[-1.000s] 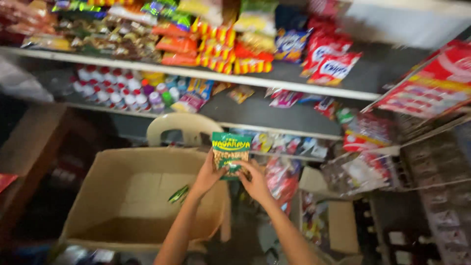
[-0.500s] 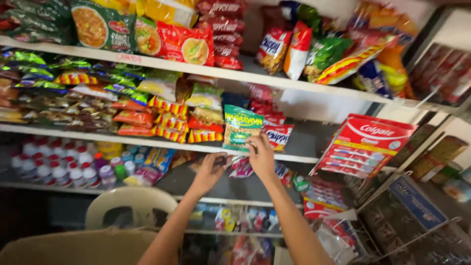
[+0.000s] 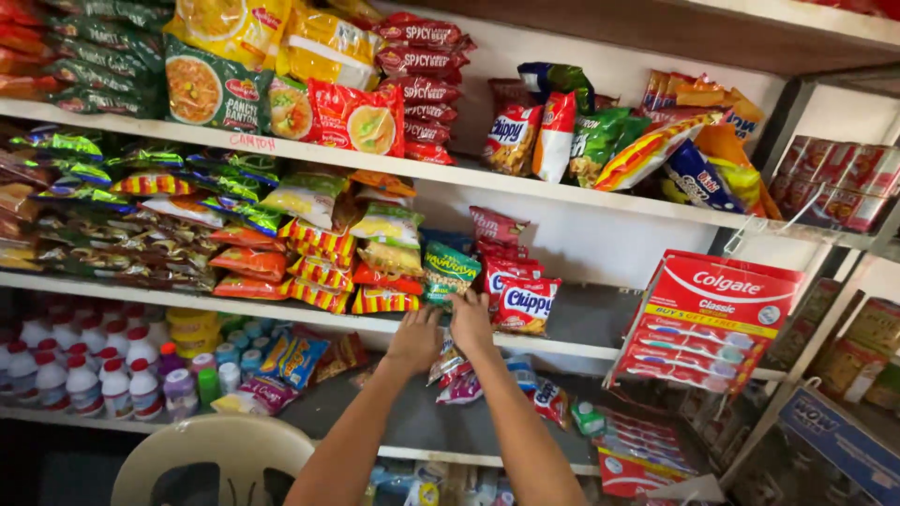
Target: Picking instant noodle packets and other snacks from store shelves and packing them into a cardboard box.
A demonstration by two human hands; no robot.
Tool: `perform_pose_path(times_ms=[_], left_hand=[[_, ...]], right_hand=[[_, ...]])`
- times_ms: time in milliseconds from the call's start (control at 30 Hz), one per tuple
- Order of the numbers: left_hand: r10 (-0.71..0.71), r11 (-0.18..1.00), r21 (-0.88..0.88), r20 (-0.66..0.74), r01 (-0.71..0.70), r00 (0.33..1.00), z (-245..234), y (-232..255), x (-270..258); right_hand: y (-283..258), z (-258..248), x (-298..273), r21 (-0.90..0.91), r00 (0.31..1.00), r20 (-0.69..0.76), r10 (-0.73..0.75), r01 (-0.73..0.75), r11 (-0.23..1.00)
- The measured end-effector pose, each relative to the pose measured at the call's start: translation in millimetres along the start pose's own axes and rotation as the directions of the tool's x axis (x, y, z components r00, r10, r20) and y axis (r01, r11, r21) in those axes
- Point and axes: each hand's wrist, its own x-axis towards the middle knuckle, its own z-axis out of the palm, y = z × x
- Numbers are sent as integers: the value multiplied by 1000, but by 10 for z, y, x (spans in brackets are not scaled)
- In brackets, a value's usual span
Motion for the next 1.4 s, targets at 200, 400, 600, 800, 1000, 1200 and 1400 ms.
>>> perform_pose_path(times_ms=[200, 400, 600, 800, 1000, 1200, 1400], left_hand=[[-167, 982, 117, 149, 150, 975, -350, 281, -20], [-281, 955, 186, 313, 232, 907, -454, 403, 142], [-338, 921, 307, 326, 239, 883, 120, 133, 235], [-363, 917, 276, 279, 287, 889, 134, 103, 249], [-263, 958, 178, 231, 225, 937, -315, 324, -16], [21, 973, -228, -49, -31, 999, -534, 262, -561], [-135, 876, -454, 99, 166, 986, -1381, 451, -1434]], right_hand=[[117, 65, -17, 180, 997, -79, -10, 24, 983], [-76, -84, -92, 128, 996, -85, -41, 52, 990], [1, -35, -122, 188, 999, 54, -1, -9, 982], [32, -21, -129, 149, 995, -9, -96, 96, 984], [-297, -339, -281, 256, 997, -79, 1, 19, 966], [-723, -475, -625, 394, 965, -262, -4, 111, 912], [-1651, -595, -1176, 455, 987, -160, 7, 67, 888]])
